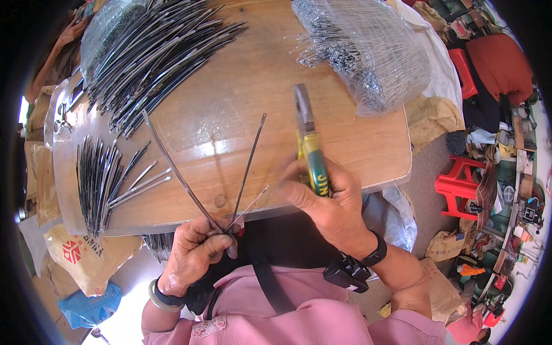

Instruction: The person uses pliers to bend and trim metal wire rods at a table, adding them to a growing pile of processed wires.

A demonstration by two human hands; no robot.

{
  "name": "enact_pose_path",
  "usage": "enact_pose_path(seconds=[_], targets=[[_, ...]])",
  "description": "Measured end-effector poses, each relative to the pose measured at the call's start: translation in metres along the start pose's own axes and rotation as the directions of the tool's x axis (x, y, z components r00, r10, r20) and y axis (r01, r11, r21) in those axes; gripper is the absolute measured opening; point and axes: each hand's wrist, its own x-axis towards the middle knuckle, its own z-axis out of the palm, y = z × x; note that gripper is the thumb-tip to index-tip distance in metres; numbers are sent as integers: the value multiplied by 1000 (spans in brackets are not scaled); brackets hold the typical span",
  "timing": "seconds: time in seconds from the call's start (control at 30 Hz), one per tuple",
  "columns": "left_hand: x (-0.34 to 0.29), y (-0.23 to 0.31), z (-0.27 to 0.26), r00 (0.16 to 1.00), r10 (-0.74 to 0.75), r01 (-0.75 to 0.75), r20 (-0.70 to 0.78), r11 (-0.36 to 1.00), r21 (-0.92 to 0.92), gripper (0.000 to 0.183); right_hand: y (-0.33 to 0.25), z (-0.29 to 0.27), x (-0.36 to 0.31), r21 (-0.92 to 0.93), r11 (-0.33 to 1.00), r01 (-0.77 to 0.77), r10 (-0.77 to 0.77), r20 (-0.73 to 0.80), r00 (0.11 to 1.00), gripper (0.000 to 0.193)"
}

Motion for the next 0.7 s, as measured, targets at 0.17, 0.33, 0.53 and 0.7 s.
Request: enact_pose_path(seconds=[0.17, 0.33, 0.53, 0.7], targets=[[-2, 1, 1, 999, -34, 34, 11, 999, 25, 11, -8, 7, 1, -82, 996, -16, 21, 53, 998, 14], [-6, -1, -2, 998, -66, 66, 9, 998, -14, 10, -3, 7, 0, -244, 944, 224, -179, 193, 965, 9], [-5, -8, -5, 988, -154, 157, 32, 978, -139, 11, -15, -2, -3, -377, 872, 312, -197, 312, 929, 17], [-4, 0, -2, 968, -231, 235, 97, 971, -31, 11, -30, -1, 3, -603, 591, 535, -348, 408, 844, 22]])
